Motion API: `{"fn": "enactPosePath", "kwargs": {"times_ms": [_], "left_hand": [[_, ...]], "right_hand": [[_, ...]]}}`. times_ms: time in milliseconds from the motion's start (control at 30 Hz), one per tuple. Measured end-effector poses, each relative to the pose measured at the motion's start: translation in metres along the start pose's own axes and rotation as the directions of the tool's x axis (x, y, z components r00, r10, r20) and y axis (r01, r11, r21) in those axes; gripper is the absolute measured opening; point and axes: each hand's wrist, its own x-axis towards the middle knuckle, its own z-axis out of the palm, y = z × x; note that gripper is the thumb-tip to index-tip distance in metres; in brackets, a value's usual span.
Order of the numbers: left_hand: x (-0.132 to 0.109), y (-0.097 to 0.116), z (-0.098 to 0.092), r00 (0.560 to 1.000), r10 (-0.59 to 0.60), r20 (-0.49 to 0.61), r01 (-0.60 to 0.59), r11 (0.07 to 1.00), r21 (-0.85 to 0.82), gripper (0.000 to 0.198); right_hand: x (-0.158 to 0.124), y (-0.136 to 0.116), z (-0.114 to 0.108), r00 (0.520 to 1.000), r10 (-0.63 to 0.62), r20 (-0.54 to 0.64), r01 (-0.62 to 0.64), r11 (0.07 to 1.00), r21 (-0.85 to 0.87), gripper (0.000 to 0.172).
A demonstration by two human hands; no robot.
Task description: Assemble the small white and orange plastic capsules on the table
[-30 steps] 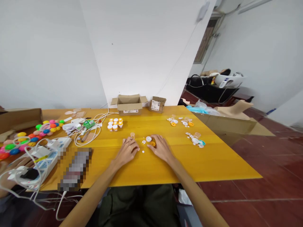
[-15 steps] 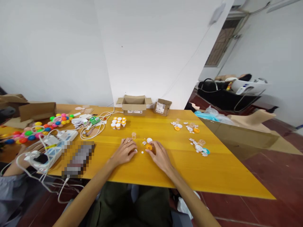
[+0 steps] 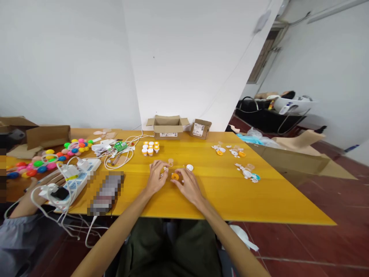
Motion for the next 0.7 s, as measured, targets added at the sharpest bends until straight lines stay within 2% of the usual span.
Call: {"fn": "enactPosePath", "kwargs": {"times_ms": [367,700], "left_hand": [[0.0017,0.0014,0.0051,0.998,-0.02,0.054,0.02,1.0,0.008,0.019],[0.0028,-0.0024,0.005,0.998,-0.033,0.061,0.03,0.998,0.048,0.019]], "right_hand": [[-0.0021,-0.0005,-0.001,0.993,0.041,0.106,-0.024,0.988,-0.155,0.015],[-0.0059,-0.0016,-0.0017,0.991,0.014,0.133,0.006,0.989,-0.148,0.018]]}}
